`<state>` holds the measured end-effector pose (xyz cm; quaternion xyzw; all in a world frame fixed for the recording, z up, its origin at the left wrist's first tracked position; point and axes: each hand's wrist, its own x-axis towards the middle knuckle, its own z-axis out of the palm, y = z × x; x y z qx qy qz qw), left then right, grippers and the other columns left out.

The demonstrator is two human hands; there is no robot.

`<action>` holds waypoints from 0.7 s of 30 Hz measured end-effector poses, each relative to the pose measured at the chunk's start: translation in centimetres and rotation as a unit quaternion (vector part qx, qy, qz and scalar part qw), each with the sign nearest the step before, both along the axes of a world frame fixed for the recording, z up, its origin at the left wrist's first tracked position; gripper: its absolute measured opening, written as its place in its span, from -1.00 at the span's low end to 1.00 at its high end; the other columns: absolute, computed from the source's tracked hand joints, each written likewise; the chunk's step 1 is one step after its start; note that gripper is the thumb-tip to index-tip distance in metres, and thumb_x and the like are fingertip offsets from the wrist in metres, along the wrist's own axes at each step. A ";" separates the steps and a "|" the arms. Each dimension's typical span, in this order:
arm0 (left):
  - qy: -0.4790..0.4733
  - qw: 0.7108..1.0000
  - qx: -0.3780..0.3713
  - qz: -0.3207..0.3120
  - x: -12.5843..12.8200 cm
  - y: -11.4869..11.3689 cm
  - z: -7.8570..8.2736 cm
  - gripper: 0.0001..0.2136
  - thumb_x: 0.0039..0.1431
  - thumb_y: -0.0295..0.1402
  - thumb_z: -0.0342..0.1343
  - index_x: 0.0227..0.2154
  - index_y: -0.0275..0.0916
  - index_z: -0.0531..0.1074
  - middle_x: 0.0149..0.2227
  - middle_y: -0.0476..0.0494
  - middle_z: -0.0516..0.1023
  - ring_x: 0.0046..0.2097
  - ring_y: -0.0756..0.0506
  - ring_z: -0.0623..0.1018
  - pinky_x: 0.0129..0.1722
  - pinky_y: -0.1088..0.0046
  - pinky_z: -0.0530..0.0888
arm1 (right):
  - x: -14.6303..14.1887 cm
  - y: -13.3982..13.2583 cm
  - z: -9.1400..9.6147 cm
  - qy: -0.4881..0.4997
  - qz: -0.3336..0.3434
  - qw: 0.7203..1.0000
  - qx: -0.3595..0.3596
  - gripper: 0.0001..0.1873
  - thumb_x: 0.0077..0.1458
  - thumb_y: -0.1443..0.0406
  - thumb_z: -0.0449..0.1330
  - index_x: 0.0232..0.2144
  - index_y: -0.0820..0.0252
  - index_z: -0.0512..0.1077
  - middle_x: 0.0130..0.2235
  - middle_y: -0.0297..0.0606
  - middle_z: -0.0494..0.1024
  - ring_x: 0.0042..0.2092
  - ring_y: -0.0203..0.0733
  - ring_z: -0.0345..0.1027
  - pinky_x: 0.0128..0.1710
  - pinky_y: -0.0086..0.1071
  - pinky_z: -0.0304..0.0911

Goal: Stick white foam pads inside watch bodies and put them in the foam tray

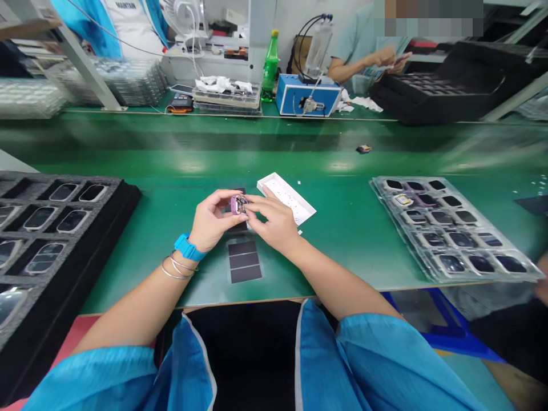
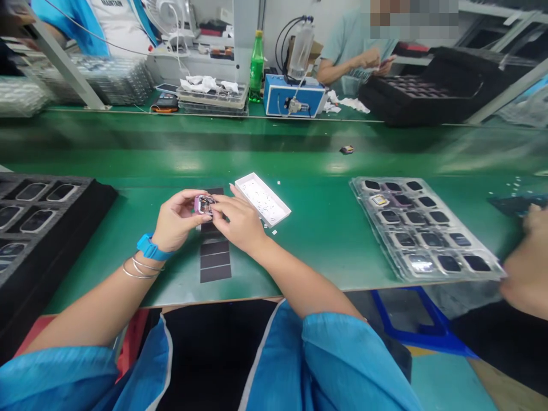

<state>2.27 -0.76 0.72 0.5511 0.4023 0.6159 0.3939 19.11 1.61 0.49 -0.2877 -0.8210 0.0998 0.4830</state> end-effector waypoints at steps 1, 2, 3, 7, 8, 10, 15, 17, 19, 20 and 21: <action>0.001 1.000 -0.003 0.002 0.0 0.0 -0.1 -0.50 -0.29 -0.23 0.52 -0.21 -0.23 0.56 -0.15 -0.17 0.60 -0.12 -0.15 0.58 -0.07 0.27 0.55 | 0.0 0.0 0.0 -0.001 0.001 1.000 -0.008 -0.81 0.20 0.33 0.11 -0.31 0.06 0.54 -0.10 -0.27 0.65 -0.08 -0.16 0.56 0.32 0.07 0.19; 0.000 1.000 -0.005 0.003 0.0 0.1 -0.2 -0.49 -0.29 -0.22 0.52 -0.20 -0.22 0.56 -0.14 -0.17 0.60 -0.11 -0.16 0.58 -0.06 0.26 0.55 | 0.0 0.1 0.0 -0.004 -0.001 1.000 -0.016 -0.81 0.20 0.33 0.11 -0.31 0.05 0.54 -0.10 -0.28 0.65 -0.07 -0.16 0.56 0.32 0.07 0.18; -0.002 1.000 -0.005 0.004 0.0 0.1 -0.3 -0.49 -0.29 -0.23 0.52 -0.20 -0.22 0.56 -0.14 -0.17 0.60 -0.11 -0.16 0.58 -0.06 0.26 0.55 | 0.0 0.1 -0.1 -0.007 -0.006 1.000 -0.021 -0.82 0.19 0.33 0.11 -0.32 0.05 0.53 -0.10 -0.28 0.65 -0.08 -0.16 0.56 0.33 0.08 0.17; -0.017 1.000 -0.012 0.000 0.1 0.2 -0.4 -0.49 -0.29 -0.28 0.52 -0.17 -0.21 0.57 -0.12 -0.17 0.61 -0.11 -0.14 0.59 -0.03 0.29 0.54 | -0.1 0.0 -0.1 -0.010 -0.025 1.000 -0.010 -0.84 0.17 0.33 0.12 -0.37 0.09 0.50 -0.15 -0.24 0.65 -0.15 -0.16 0.55 0.31 0.07 0.18; -0.030 0.999 -0.021 -0.006 0.2 0.2 -0.4 -0.49 -0.28 -0.29 0.52 -0.17 -0.21 0.58 -0.12 -0.16 0.61 -0.12 -0.13 0.59 -0.02 0.30 0.53 | -0.2 -0.1 -0.1 -0.008 -0.023 1.000 -0.011 -0.85 0.17 0.33 0.11 -0.38 0.09 0.49 -0.16 -0.24 0.65 -0.15 -0.16 0.55 0.30 0.05 0.20; -0.076 0.995 -0.057 -0.026 0.2 0.1 -0.2 -0.51 -0.25 -0.30 0.51 -0.15 -0.19 0.58 -0.14 -0.14 0.62 -0.14 -0.10 0.60 -0.03 0.33 0.54 | -0.3 0.0 0.2 -0.002 -0.017 1.000 -0.023 -0.85 0.17 0.33 0.11 -0.39 0.09 0.47 -0.18 -0.25 0.65 -0.15 -0.17 0.54 0.26 -0.01 0.24; -0.197 0.963 -0.159 -0.090 -0.1 0.1 0.3 -0.53 -0.14 -0.25 0.47 -0.11 -0.18 0.57 -0.20 -0.11 0.62 -0.14 -0.12 0.63 -0.06 0.29 0.59 | 2.2 1.6 2.1 -0.010 -0.092 0.994 -0.053 -0.83 0.17 0.33 0.09 -0.40 0.10 0.48 -0.25 -0.26 0.63 -0.15 -0.14 0.51 0.07 -0.13 0.36; -0.211 0.954 -0.179 -0.113 -0.3 0.2 0.3 -0.54 -0.11 -0.27 0.46 -0.08 -0.20 0.57 -0.18 -0.13 0.62 -0.07 -0.16 0.63 0.00 0.27 0.58 | 4.0 2.8 2.7 -0.073 -0.169 0.978 -0.099 -0.83 0.12 0.37 0.10 -0.38 0.13 0.51 -0.32 -0.24 0.61 -0.22 -0.12 0.50 -0.03 -0.14 0.39; -0.213 0.949 -0.192 -0.128 -0.5 0.3 0.2 -0.54 -0.10 -0.32 0.45 -0.07 -0.20 0.56 -0.14 -0.15 0.61 -0.03 -0.17 0.62 0.03 0.28 0.57 | 5.5 3.8 3.0 -0.146 -0.233 0.948 -0.164 -0.78 0.05 0.43 0.11 -0.33 0.18 0.55 -0.34 -0.21 0.62 -0.24 -0.07 0.51 -0.07 -0.14 0.38; -0.210 0.948 -0.197 -0.134 -0.5 0.4 0.1 -0.55 -0.09 -0.34 0.45 -0.07 -0.20 0.56 -0.12 -0.15 0.61 -0.03 -0.16 0.62 0.03 0.29 0.57 | 5.8 4.2 2.9 -0.169 -0.247 0.935 -0.188 -0.74 0.02 0.46 0.11 -0.31 0.19 0.57 -0.31 -0.18 0.63 -0.22 -0.04 0.52 -0.05 -0.12 0.38; -0.207 0.947 -0.201 -0.139 -0.5 0.4 0.0 -0.55 -0.09 -0.35 0.45 -0.07 -0.20 0.56 -0.11 -0.15 0.61 -0.04 -0.15 0.62 0.02 0.30 0.57 | 5.9 4.3 2.8 -0.176 -0.246 0.931 -0.202 -0.72 0.00 0.48 0.11 -0.30 0.20 0.58 -0.27 -0.17 0.64 -0.17 -0.01 0.52 -0.02 -0.10 0.36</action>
